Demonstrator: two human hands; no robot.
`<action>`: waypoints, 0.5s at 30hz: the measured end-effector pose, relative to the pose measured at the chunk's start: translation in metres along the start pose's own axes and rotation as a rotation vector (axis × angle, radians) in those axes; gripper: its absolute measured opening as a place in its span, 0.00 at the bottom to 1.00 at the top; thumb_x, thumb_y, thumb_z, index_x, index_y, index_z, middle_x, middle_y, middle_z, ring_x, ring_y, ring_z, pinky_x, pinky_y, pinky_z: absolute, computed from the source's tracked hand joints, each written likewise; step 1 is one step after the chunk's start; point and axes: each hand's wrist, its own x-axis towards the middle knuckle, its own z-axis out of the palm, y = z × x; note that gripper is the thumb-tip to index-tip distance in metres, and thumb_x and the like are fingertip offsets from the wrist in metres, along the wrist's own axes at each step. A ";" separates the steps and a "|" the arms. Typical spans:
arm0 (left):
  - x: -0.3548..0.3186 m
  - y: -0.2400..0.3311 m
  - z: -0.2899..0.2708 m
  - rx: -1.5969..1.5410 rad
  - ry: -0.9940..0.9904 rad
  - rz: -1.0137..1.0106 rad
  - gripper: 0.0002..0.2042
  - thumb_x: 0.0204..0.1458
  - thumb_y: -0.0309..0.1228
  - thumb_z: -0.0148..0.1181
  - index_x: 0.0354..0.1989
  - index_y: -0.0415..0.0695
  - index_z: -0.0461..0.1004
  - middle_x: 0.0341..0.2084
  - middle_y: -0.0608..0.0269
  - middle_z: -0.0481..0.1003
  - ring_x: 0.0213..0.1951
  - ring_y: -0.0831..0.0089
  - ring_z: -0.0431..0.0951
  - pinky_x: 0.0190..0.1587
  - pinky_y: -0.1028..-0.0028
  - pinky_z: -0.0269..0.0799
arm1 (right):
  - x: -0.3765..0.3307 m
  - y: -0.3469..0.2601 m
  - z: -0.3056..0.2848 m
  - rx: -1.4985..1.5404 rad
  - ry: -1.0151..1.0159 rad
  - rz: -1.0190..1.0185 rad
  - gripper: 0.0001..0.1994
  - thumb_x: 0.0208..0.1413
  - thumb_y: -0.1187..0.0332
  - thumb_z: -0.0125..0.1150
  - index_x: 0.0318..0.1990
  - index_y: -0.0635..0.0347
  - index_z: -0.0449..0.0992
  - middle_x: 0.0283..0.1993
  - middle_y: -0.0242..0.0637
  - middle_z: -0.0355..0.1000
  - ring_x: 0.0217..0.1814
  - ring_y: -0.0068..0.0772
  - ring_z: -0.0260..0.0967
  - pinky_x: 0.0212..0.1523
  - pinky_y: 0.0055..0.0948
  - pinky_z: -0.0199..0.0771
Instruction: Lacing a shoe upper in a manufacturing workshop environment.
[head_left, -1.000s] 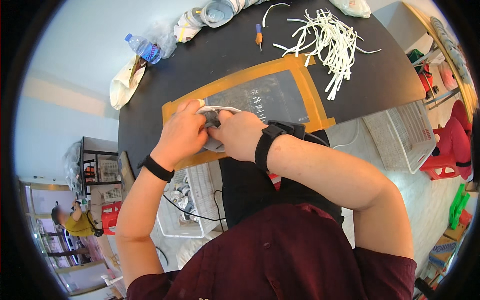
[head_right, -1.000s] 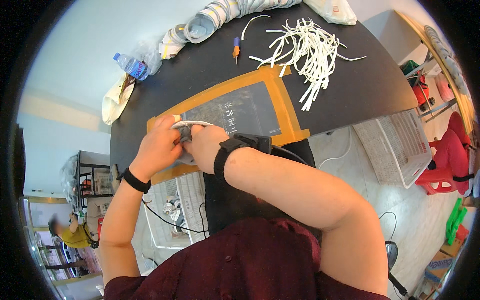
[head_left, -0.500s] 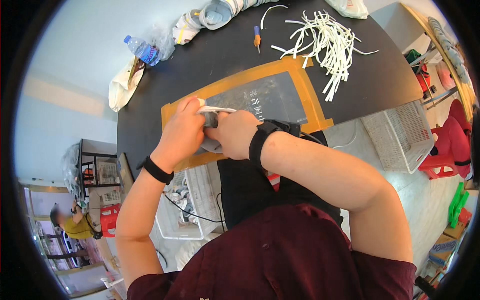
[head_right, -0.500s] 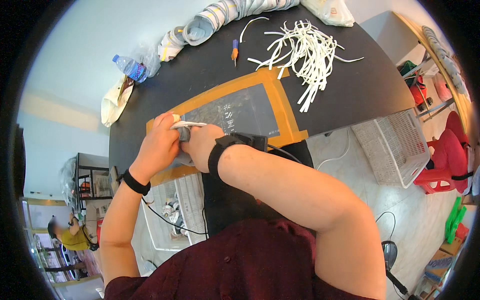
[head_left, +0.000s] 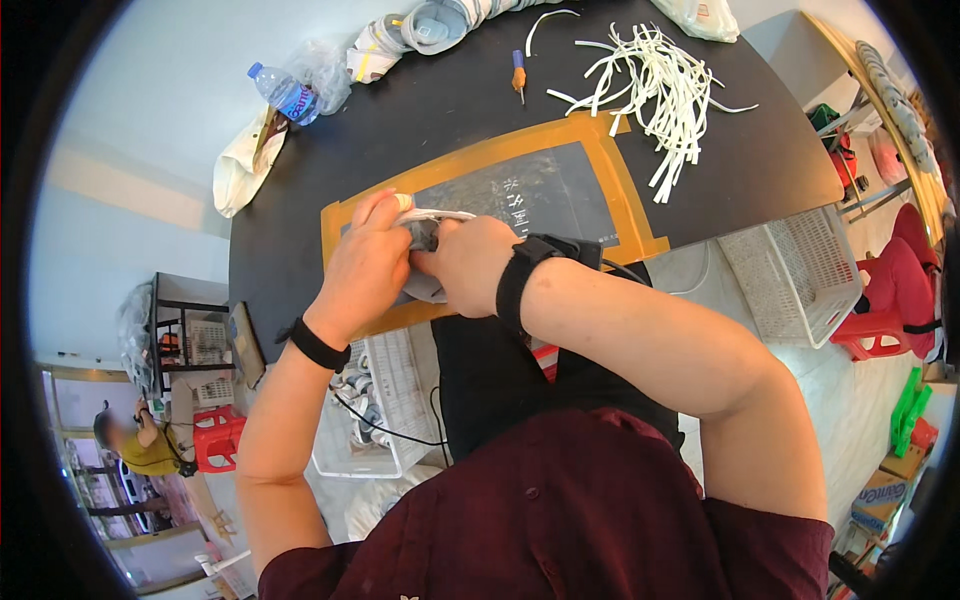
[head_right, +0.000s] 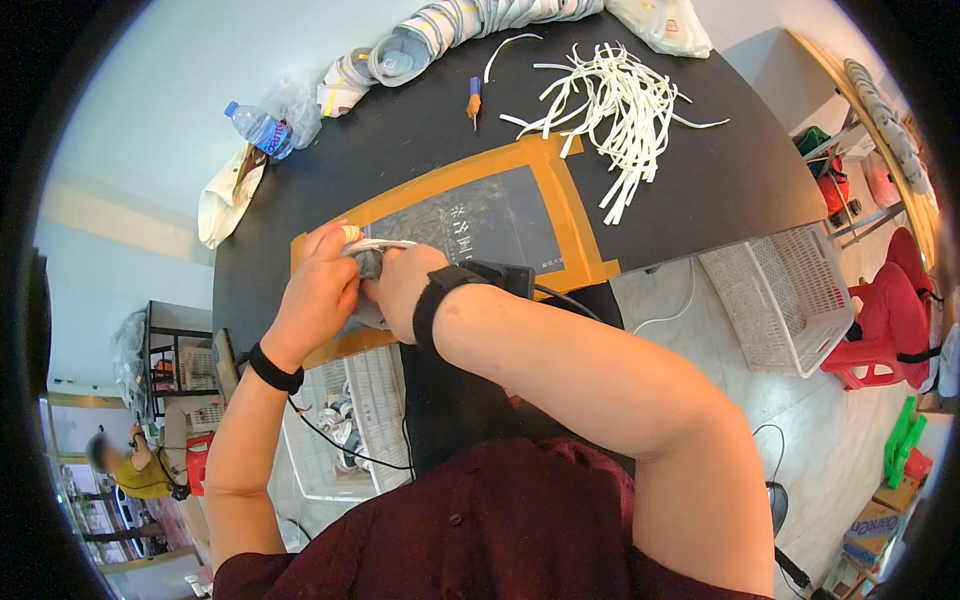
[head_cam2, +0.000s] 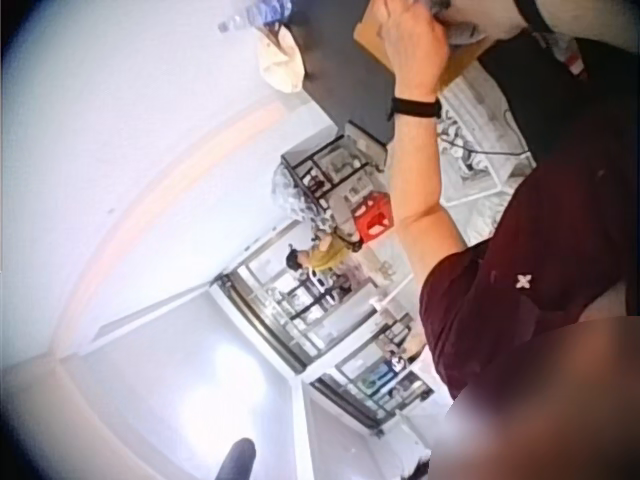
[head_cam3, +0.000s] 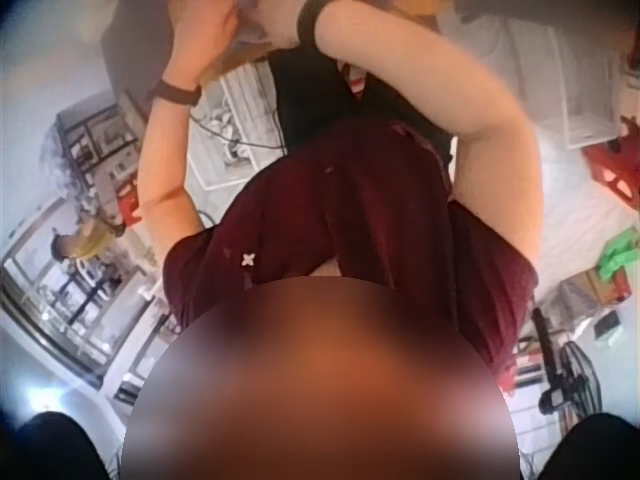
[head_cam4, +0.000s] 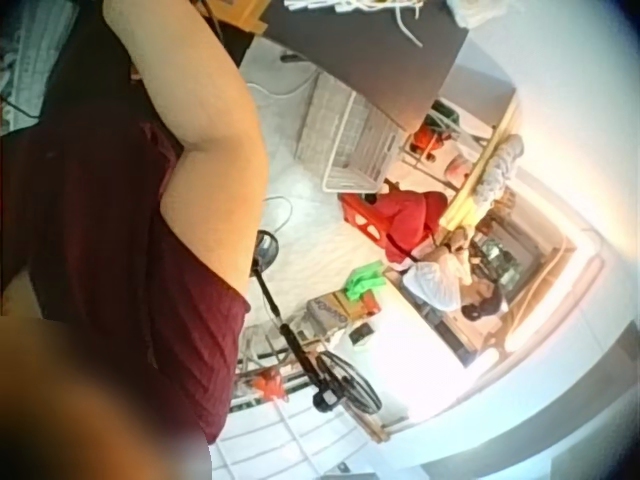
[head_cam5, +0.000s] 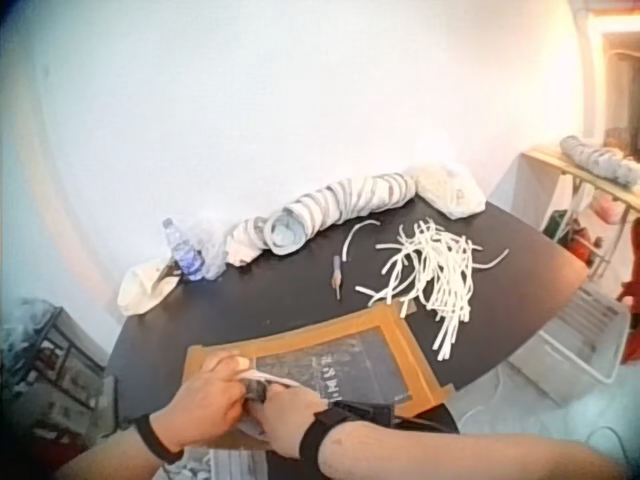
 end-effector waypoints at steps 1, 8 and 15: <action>0.000 0.000 0.000 -0.001 -0.001 -0.001 0.02 0.41 0.19 0.57 0.23 0.34 0.71 0.51 0.47 0.68 0.58 0.47 0.65 0.56 0.61 0.66 | 0.001 -0.001 -0.002 0.000 -0.036 0.006 0.23 0.54 0.65 0.55 0.60 0.43 0.69 0.50 0.49 0.70 0.47 0.47 0.75 0.45 0.38 0.77; -0.006 0.008 -0.009 -0.001 -0.002 0.004 0.04 0.41 0.18 0.56 0.28 0.35 0.73 0.51 0.48 0.69 0.56 0.48 0.66 0.55 0.61 0.68 | -0.014 0.004 0.009 0.005 0.134 -0.043 0.24 0.53 0.64 0.56 0.60 0.43 0.68 0.50 0.51 0.67 0.41 0.48 0.76 0.40 0.39 0.79; -0.037 0.014 -0.023 -0.343 0.033 -0.226 0.10 0.46 0.17 0.52 0.37 0.35 0.74 0.50 0.49 0.71 0.49 0.50 0.72 0.51 0.64 0.70 | -0.092 -0.004 -0.013 0.241 0.561 -0.221 0.30 0.45 0.61 0.69 0.59 0.46 0.68 0.53 0.37 0.67 0.38 0.39 0.76 0.30 0.32 0.79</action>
